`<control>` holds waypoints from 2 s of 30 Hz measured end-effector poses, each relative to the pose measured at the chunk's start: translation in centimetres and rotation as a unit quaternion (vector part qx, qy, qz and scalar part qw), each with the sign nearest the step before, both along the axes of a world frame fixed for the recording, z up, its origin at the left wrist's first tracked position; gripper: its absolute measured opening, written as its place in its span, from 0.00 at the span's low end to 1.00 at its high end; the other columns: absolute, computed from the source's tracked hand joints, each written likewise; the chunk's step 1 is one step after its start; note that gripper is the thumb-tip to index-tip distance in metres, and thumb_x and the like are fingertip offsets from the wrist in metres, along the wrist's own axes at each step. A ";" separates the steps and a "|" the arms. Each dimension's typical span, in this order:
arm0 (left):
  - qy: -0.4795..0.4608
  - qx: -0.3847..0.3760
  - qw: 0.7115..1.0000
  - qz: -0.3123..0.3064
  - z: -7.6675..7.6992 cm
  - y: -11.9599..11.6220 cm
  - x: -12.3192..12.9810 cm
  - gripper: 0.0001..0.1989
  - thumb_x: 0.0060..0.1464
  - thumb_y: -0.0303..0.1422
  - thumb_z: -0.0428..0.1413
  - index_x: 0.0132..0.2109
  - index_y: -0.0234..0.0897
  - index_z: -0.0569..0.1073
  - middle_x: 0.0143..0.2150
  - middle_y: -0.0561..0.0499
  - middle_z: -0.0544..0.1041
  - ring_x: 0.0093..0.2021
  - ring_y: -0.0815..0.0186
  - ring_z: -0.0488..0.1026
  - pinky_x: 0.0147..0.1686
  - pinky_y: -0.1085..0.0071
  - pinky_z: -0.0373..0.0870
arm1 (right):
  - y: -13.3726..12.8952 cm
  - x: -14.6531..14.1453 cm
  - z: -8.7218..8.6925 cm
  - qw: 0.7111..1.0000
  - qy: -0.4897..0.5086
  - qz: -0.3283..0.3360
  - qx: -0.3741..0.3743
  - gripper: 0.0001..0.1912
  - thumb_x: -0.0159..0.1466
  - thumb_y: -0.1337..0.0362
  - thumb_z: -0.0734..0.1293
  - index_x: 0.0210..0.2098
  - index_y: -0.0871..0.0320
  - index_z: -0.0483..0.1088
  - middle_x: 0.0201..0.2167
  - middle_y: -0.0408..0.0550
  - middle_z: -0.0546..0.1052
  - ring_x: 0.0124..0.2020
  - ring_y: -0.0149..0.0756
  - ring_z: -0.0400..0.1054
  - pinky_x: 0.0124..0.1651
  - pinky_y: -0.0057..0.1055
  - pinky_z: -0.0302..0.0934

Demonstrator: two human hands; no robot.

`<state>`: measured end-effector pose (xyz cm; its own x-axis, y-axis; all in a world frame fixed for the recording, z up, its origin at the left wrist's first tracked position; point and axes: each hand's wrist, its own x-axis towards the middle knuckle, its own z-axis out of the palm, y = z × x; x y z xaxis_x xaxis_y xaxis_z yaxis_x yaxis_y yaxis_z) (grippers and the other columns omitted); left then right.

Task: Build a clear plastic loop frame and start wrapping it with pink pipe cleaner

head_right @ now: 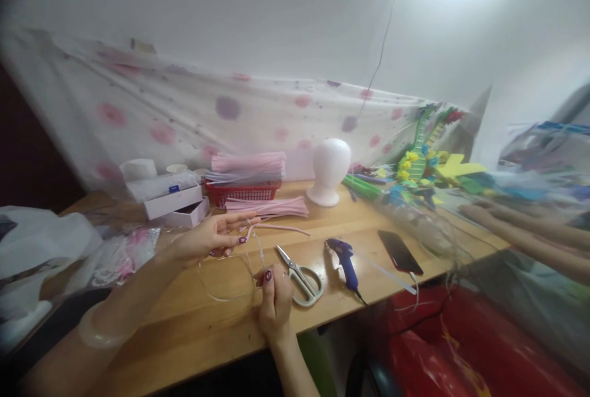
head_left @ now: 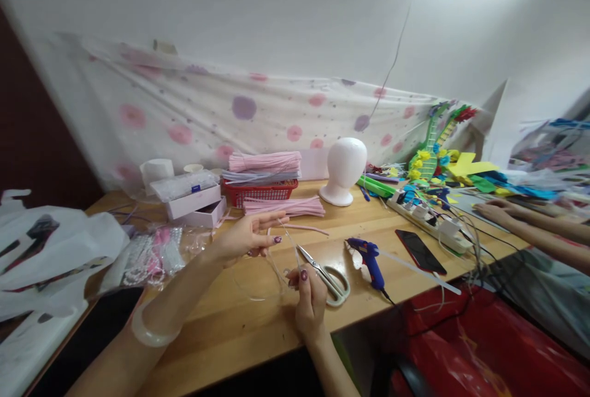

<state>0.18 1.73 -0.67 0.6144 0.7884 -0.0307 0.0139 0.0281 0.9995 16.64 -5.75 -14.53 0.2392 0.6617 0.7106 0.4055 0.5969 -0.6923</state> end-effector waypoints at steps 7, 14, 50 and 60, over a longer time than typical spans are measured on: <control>-0.007 -0.008 1.000 0.007 -0.4 0.4 0.1 0.32 0.47 0.31 0.67 0.60 0.45 0.71 0.68 0.33 0.62 0.22 0.82 0.64 0.18 0.81 0.52 | 0.0 -0.1 0.2 1.000 0.004 0.008 0.023 0.19 0.73 0.61 0.54 0.30 0.57 0.69 0.23 0.42 0.70 0.26 0.32 0.65 0.30 0.28 0.59; 0.012 -0.007 1.000 0.013 0.2 -0.1 0.1 0.30 0.50 0.29 0.65 0.61 0.45 0.71 0.68 0.33 0.63 0.21 0.82 0.63 0.19 0.79 0.53 | 0.0 0.1 0.2 0.999 -0.008 0.017 0.027 0.18 0.73 0.64 0.53 0.30 0.57 0.68 0.24 0.43 0.69 0.27 0.32 0.65 0.31 0.30 0.58; -0.002 0.009 1.000 0.021 0.2 0.0 -0.3 0.29 0.47 0.24 0.64 0.58 0.39 0.74 0.63 0.36 0.70 0.27 0.77 0.67 0.20 0.79 0.53 | 0.8 -0.3 0.3 0.989 0.109 -0.093 0.030 0.14 0.73 0.58 0.56 0.32 0.55 0.64 0.28 0.41 0.67 0.32 0.34 0.63 0.40 0.34 0.58; 0.024 0.025 0.999 0.008 0.5 -0.4 0.0 0.29 0.48 0.29 0.65 0.59 0.37 0.72 0.64 0.35 0.68 0.29 0.75 0.69 0.20 0.78 0.54 | 0.7 -0.4 0.4 0.995 0.070 -0.073 0.008 0.18 0.74 0.58 0.53 0.29 0.55 0.62 0.26 0.41 0.64 0.29 0.34 0.60 0.36 0.33 0.55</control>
<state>0.15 1.33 -0.17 0.5997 0.8000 -0.0198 0.0624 -0.0220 0.9978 16.23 -5.05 -14.09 0.4285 0.6011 0.6745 0.3896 0.5507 -0.7382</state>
